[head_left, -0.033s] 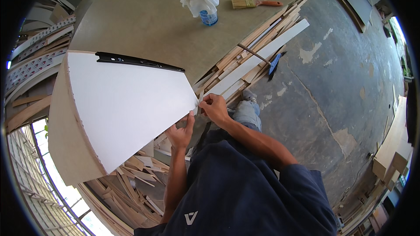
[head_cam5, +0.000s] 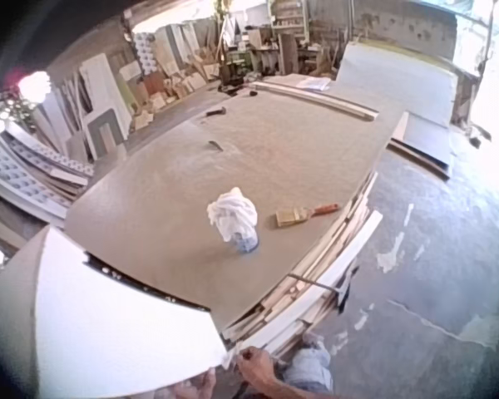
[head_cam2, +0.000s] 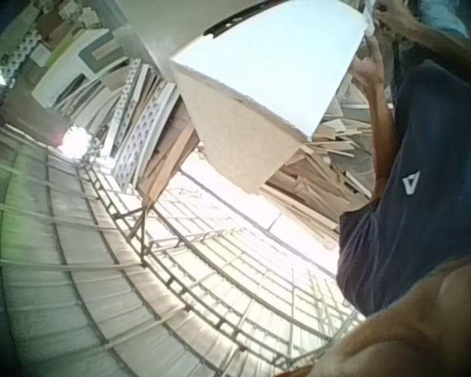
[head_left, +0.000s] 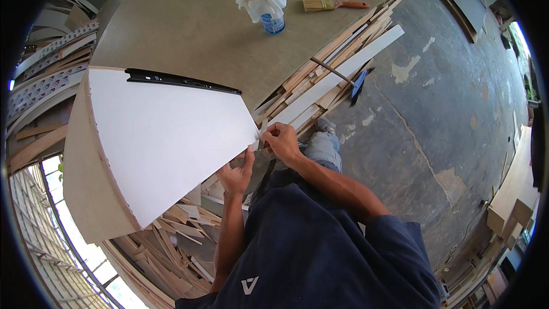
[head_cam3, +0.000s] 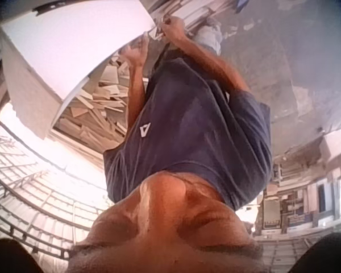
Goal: The person wipes the inside and outside of a wooden cabinet with a cloth, applies liquid from a bottle to the cloth, and wipes the edges and surfaces again before inspecting a metal piece.
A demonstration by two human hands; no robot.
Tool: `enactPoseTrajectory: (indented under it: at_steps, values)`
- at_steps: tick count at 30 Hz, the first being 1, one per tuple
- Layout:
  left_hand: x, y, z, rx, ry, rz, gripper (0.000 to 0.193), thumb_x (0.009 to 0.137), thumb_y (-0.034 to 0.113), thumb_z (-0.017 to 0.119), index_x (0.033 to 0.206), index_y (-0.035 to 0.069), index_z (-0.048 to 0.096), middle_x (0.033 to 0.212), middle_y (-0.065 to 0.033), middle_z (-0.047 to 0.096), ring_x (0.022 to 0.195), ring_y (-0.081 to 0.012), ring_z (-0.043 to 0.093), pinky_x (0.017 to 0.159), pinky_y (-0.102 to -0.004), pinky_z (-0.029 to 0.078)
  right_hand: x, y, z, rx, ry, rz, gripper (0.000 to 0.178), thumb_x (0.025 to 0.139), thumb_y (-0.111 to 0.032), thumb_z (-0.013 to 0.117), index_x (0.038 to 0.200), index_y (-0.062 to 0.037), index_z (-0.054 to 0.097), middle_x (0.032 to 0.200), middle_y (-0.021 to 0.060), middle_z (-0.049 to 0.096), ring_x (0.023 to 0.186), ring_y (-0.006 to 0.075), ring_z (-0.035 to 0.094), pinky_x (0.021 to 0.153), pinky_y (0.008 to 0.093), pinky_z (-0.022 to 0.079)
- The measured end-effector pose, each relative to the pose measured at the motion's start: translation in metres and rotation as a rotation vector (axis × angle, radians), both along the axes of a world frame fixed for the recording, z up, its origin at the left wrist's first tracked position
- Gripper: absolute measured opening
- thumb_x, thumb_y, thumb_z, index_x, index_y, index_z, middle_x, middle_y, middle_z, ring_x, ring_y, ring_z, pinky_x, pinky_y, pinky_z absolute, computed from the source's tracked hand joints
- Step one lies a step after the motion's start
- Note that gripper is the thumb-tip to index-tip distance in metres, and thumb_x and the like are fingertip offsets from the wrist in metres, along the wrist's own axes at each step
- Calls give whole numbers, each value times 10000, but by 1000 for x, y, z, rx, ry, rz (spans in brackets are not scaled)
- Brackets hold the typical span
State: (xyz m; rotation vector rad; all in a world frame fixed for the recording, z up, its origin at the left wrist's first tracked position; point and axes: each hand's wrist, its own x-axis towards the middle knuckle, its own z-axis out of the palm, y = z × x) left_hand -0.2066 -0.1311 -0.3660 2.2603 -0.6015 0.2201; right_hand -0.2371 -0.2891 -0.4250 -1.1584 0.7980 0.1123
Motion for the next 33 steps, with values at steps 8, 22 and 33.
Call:
enactPoseTrajectory:
  at_steps: [8,22,33]
  values:
    - [-2,-2,-3,-69,77,73,189,823,154,836,926,40,725,758,-28,692,712,-213,656,743,-383,520,4,8,-3,-193,-15,30,162,826,-97,707,846,62,680,675,108,683,528,161,644,489,310,518]
    - [0,5,-8,11,78,2,216,878,89,800,1009,-59,713,867,-116,761,742,-133,721,694,-263,569,2,-4,-19,-250,-89,123,179,775,-132,723,811,39,682,666,148,671,617,230,670,602,362,524]
    - [-3,-9,0,-1,40,45,229,872,94,803,1007,-68,712,873,-123,763,741,-157,736,682,-271,589,12,-10,-21,-497,-80,249,188,785,-162,723,851,11,687,730,158,696,637,285,682,628,397,530]
